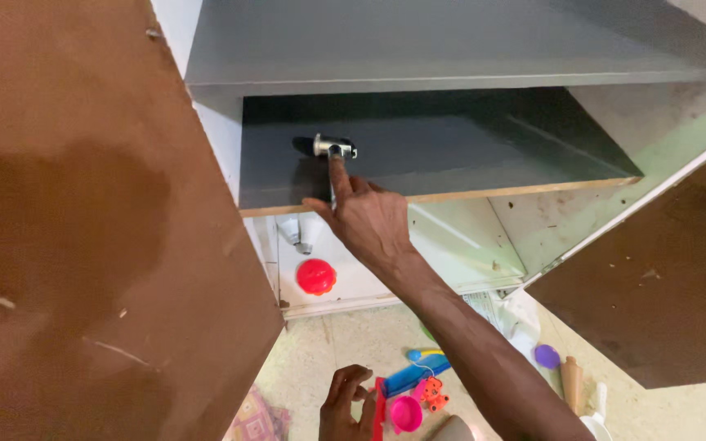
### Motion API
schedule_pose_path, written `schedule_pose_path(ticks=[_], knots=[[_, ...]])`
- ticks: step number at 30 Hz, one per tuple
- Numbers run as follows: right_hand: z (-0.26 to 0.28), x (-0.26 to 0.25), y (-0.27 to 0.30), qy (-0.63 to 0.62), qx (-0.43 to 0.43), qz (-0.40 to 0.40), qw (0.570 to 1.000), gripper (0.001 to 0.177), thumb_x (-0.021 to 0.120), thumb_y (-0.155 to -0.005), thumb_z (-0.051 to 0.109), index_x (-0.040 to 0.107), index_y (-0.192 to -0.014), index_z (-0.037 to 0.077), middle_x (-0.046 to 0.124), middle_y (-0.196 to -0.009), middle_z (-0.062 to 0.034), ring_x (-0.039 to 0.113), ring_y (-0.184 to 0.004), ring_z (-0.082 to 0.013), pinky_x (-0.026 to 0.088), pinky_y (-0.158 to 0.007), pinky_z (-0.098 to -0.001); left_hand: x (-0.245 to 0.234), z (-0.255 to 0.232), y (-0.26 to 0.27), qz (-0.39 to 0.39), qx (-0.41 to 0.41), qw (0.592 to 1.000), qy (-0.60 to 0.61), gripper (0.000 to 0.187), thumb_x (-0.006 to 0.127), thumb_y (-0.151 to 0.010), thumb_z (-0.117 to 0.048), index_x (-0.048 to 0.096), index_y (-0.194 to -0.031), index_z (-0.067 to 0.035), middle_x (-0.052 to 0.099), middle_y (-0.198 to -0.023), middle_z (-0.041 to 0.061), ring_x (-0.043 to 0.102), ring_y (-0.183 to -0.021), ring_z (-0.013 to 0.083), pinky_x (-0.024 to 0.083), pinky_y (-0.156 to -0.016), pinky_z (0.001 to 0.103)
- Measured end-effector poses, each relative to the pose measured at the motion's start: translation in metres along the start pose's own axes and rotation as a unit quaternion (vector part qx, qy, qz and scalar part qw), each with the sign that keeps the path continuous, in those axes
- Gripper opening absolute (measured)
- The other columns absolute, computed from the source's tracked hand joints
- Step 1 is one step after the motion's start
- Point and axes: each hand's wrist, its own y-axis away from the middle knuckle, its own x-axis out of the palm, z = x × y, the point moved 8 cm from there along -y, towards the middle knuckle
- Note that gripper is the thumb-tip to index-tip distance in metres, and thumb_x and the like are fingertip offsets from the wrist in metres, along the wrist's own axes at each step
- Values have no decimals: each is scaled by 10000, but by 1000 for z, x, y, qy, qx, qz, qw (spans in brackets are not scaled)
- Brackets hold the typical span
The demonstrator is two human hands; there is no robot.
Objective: The person picks up toy items from the floor, including a toy cup, a small rolling pin, a blue container, a toy syringe, and a toy stethoscope, and places them into the shelves of a brown cabinet.
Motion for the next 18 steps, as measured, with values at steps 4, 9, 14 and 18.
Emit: schedule_pose_path(ticks=[4,9,14,18], knots=[[5,1,11,-19,-15,11,1000,773,719,-950,465,477,-1476,-47,691,-838,-168,688,-617,-276,496,-420,-394,-10,-20,3,-9,0,1000,8,327,722,-850,-38,677,-1173,-66,675,-1196,109,751,-769,204,620,-722,329],[2,3,0,-77,-9,101,992,795,751,-926,405,444,-1504,-47,691,-902,-221,689,-576,-290,524,-448,-407,-15,-34,-2,-4,-16,1000,11,295,731,-871,-38,662,-1158,-64,665,-1195,114,746,-777,220,621,-736,334],[20,8,-14,-67,-22,134,988,868,810,-858,444,450,-1478,-46,702,-881,-213,700,-612,-328,534,-475,-452,-15,-37,1,10,-30,999,7,323,727,-861,-6,667,-1171,-73,666,-1157,109,732,-795,243,617,-710,351],[29,15,-31,-84,-52,137,986,952,873,-786,452,430,-1477,-32,713,-889,-194,706,-712,-374,546,-583,-498,-12,-35,3,29,-47,998,12,350,725,-855,-7,638,-1188,-72,654,-1194,116,738,-816,259,615,-716,359]])
